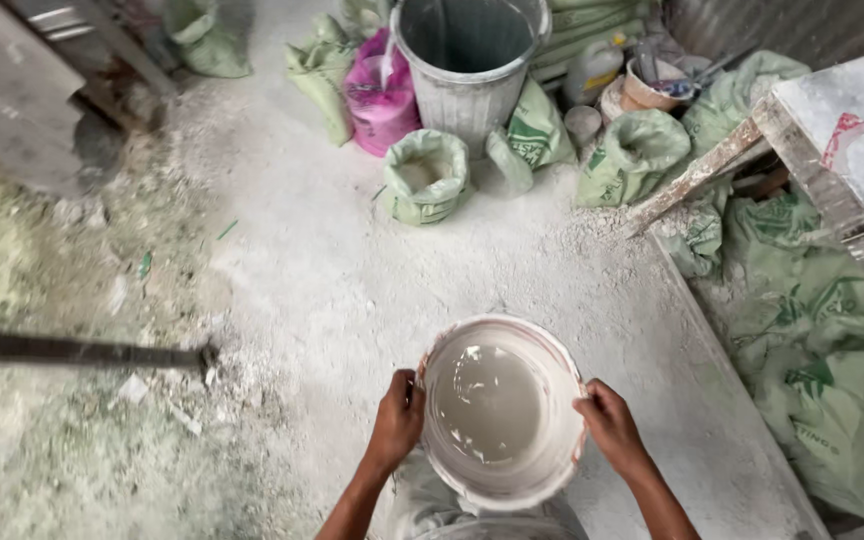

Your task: The person mixes a white plaster slurry in a plastic bucket, scoops the slurry by hand and smears it onto a decorative plaster cornice molding on the workbench. They then rinse their hands and a pink cup at a tap, scoop gypsum powder from a bag into a bowl, and return to the molding.

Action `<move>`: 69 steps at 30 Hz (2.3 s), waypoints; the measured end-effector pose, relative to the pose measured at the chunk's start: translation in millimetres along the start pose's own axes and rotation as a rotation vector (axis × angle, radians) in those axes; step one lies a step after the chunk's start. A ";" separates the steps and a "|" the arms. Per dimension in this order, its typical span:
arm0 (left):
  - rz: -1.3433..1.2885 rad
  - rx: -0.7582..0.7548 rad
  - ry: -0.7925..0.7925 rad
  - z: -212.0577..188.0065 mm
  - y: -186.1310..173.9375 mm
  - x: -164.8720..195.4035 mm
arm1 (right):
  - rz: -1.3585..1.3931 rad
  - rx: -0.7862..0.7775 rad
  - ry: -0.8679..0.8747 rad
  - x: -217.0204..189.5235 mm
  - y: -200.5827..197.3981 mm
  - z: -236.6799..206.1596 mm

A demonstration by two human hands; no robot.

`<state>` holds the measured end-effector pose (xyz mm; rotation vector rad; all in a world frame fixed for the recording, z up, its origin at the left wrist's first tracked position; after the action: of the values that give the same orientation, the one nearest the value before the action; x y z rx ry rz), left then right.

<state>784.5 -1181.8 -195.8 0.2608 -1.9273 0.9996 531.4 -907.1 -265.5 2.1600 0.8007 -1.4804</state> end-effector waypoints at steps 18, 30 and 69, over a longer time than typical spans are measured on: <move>0.174 -0.275 0.137 616.0 212.1 -198.8 | -0.187 0.376 0.085 193.1 72.0 534.0; 0.005 -0.331 0.385 776.9 368.3 -318.1 | -0.343 0.508 0.032 361.9 40.2 714.2; 0.476 -0.180 0.650 912.0 116.3 -213.3 | -1.372 -0.439 0.017 258.9 388.1 891.0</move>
<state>262.7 -1819.1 -656.4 -0.5894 -1.4747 1.0348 229.5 -1686.9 -824.4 1.1677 2.5891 -1.4736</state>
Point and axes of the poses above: each hand's wrist, its own z-axis towards the middle knuckle, its own y-axis out of the palm, x = y × z, the point moved 4 cm from there along z, towards the middle knuckle, and after that the axes turned 11 degrees about z, right-handed, at the moved point
